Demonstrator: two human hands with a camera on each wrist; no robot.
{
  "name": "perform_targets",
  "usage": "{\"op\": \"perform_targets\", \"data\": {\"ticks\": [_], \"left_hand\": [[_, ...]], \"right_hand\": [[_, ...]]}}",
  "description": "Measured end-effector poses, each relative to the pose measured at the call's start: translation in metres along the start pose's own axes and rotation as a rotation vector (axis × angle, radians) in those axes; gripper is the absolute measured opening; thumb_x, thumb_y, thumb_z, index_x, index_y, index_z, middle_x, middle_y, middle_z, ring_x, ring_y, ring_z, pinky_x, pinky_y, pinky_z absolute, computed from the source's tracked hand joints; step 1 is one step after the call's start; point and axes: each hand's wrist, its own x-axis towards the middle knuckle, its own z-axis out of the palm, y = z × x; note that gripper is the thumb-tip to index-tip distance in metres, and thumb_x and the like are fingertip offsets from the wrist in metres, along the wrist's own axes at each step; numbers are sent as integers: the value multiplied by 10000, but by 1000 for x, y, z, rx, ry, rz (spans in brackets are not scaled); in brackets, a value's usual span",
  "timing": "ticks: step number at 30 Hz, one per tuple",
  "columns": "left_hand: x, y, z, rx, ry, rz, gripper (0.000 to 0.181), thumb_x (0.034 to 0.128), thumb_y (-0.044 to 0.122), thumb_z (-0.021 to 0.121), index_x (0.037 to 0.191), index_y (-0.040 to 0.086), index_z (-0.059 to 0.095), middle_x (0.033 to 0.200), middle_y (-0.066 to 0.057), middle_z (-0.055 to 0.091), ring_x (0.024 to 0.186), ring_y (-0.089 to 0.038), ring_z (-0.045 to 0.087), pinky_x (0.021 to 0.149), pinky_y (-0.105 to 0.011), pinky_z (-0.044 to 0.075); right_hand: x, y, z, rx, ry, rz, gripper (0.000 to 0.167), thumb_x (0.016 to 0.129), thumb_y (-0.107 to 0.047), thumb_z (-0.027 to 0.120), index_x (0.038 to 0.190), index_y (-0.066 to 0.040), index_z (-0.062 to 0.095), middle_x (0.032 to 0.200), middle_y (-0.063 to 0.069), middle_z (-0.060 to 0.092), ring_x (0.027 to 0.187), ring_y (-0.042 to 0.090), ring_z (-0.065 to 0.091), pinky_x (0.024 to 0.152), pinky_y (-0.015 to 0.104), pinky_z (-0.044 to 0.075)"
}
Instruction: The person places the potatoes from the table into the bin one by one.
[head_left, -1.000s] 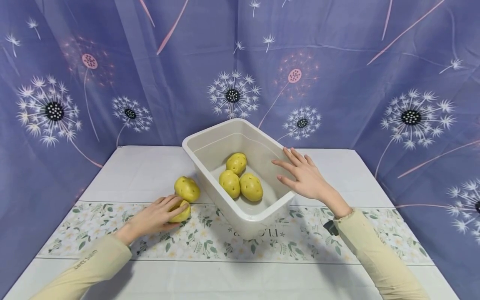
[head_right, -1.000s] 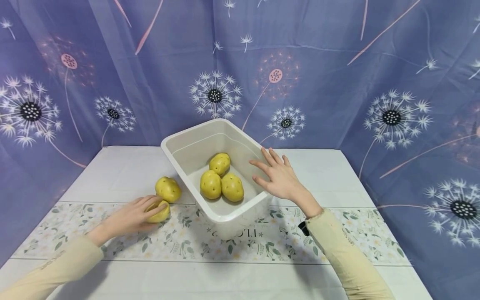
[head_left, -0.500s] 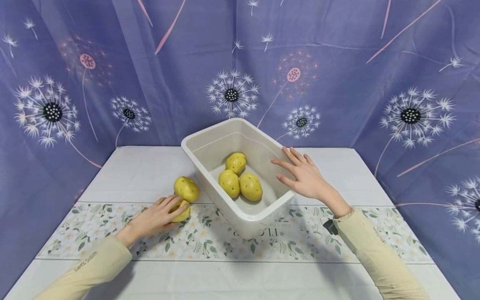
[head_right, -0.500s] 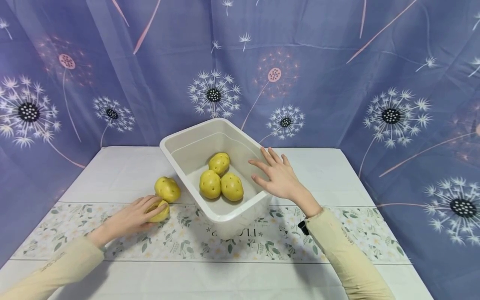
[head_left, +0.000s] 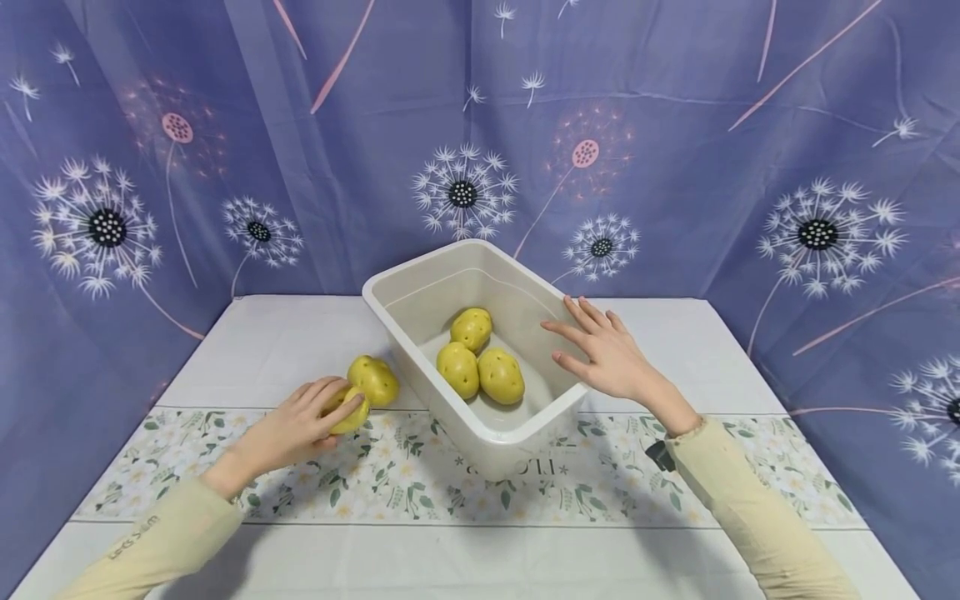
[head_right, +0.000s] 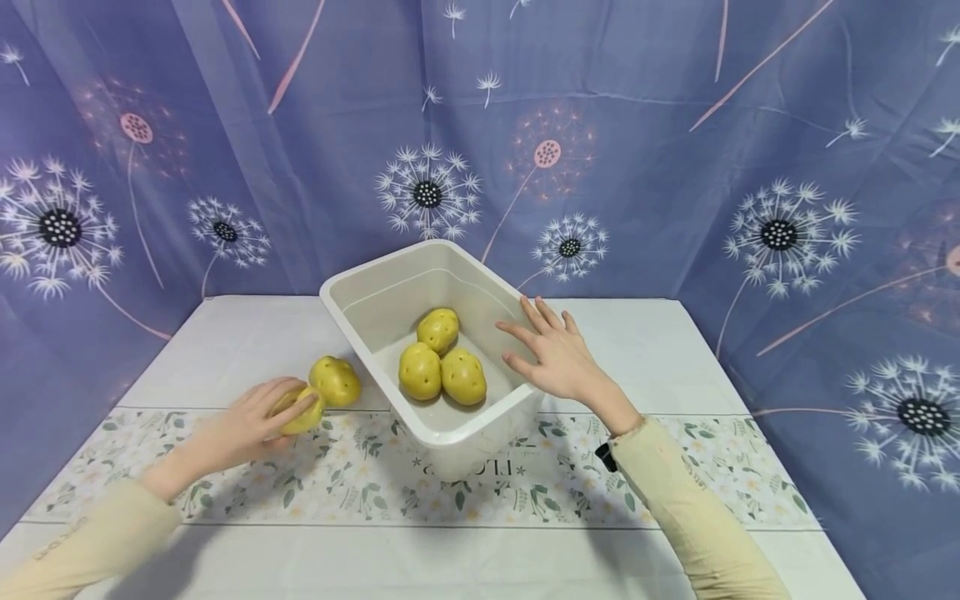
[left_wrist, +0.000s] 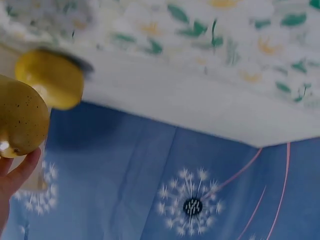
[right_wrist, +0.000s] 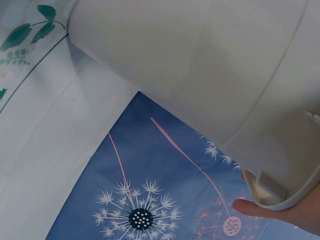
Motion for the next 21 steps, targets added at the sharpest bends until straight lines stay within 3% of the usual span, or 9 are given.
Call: {"op": "perform_targets", "data": {"ticks": [2, 6, 11, 18, 21], "left_hand": [[5, -4, -6, 21, 47, 6, 527, 952, 413, 162, 1202, 49, 449, 1106, -214, 498, 994, -331, 500, 774, -439, 478], [15, -12, -20, 46, 93, 24, 486, 958, 371, 182, 1193, 44, 455, 1095, -227, 508, 984, -349, 510, 768, -452, 483], [28, -20, -39, 68, 91, 41, 484, 964, 362, 185, 1208, 46, 460, 1120, -231, 502, 1006, -358, 502, 770, -457, 479], [56, -29, -63, 100, 131, 107, 437, 954, 295, 231, 1182, 32, 494, 1089, -237, 529, 988, -371, 519, 780, -465, 478], [70, -33, -74, 107, 139, 141, 394, 900, 258, 359, 1194, 29, 488, 1095, -246, 525, 989, -378, 515, 793, -470, 472]], "right_hand": [[0, 0, 0, 1, 0, 1, 464, 892, -410, 450, 1324, -243, 431, 1487, 147, 161, 1373, 344, 116, 1044, 625, 117], [0, -1, 1, 5, -2, 6, 467, 888, -407, 456, 1324, -243, 431, 1488, 143, 158, 1373, 343, 113, 1050, 620, 110], [0, -1, 0, 7, -5, 10, 466, 886, -402, 462, 1323, -242, 432, 1490, 137, 150, 1373, 344, 109, 1054, 617, 104], [1, -1, -1, 1, -11, 16, 469, 887, -407, 456, 1327, -249, 426, 1492, 132, 145, 1375, 342, 105, 1052, 619, 107], [1, -1, -1, 2, -13, 17, 469, 887, -408, 457, 1327, -250, 425, 1493, 130, 144, 1376, 339, 103, 1053, 618, 106]]}}
